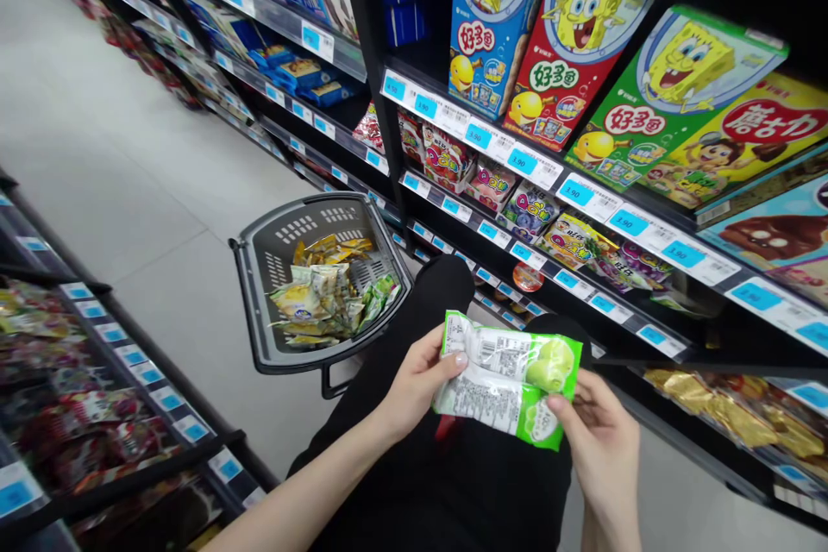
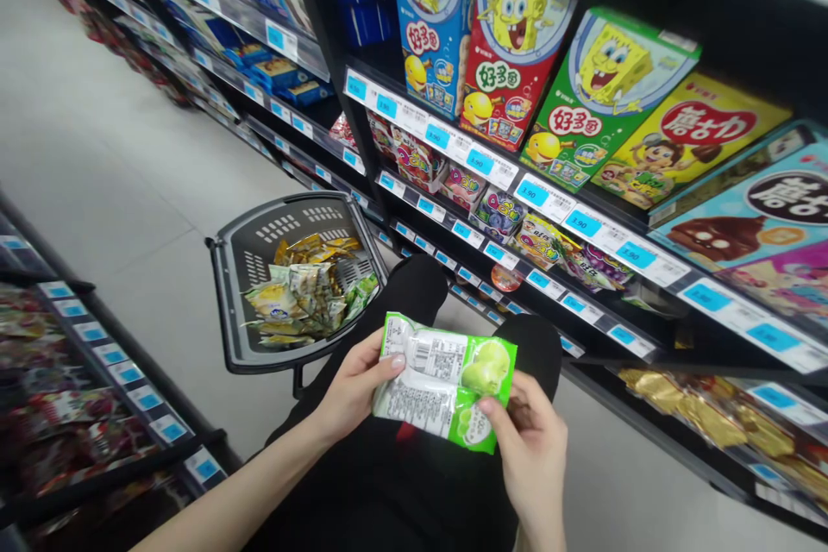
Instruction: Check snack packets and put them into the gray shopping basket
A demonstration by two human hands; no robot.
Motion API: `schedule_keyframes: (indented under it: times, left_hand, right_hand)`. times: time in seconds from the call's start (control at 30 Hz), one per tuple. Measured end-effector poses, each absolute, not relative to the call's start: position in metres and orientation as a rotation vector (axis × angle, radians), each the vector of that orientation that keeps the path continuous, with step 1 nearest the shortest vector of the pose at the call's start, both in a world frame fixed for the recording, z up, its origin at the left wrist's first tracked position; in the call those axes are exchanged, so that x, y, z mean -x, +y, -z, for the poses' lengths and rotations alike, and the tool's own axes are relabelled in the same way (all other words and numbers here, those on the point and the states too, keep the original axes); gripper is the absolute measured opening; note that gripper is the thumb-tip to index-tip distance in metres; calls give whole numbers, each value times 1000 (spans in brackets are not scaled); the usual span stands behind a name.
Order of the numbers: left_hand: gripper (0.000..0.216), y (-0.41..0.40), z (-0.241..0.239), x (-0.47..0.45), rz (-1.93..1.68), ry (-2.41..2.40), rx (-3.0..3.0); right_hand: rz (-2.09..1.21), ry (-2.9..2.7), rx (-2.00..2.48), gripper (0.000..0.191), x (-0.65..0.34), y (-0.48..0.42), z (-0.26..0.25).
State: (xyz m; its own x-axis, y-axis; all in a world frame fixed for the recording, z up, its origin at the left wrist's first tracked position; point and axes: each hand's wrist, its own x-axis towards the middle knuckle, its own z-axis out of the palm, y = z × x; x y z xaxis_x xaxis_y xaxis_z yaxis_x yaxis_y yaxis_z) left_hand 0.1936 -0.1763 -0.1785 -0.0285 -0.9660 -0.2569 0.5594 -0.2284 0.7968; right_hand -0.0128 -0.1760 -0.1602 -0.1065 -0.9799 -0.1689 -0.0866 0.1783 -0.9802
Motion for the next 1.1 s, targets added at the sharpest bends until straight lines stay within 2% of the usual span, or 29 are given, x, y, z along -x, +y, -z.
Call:
schedule_keyframes:
  times: [0.07, 0.23, 0.4, 0.5, 0.6, 0.73, 0.83, 0.97, 1.03, 1.1]
  left_hand:
    - [28, -178, 176, -200, 1566, -728, -957]
    - [19, -186, 160, -222, 1587, -1251, -962]
    - [17, -187, 156, -226, 1642, -1218, -975]
    - [22, -184, 158, -224, 1663, -1196, -1016]
    - [23, -181, 158, -224, 1522, -1383, -1130]
    - [25, -179, 161, -225, 1302, -1583, -1165]
    - [23, -177, 164, -223, 1406, -1417, -1129]
    - [39, -174, 171, -218, 1585, -1084, -923]
    - [47, -174, 176, -213, 1616, -944, -823]
    - [45, -175, 181, -208, 1582, -804, -850]
  right_hand:
    - [1101, 1438, 1083, 19, 14, -176, 164]
    - [1096, 1490, 984, 27, 18, -180, 171]
    - [1004, 1526, 992, 27, 21, -181, 172]
    - [1095, 1521, 1254, 20, 25, -183, 167]
    - [1237, 1398, 1697, 7, 30, -187, 155]
    - [1339, 1162, 2004, 22, 35, -187, 138]
    - [1352, 1226, 2079, 26, 40, -183, 130]
    - [1340, 1239, 2178, 25, 44, -177, 123]
    - [1307, 1182, 2241, 30, 44, -175, 118]
    - [1265, 1200, 2279, 38, 44, -175, 115]
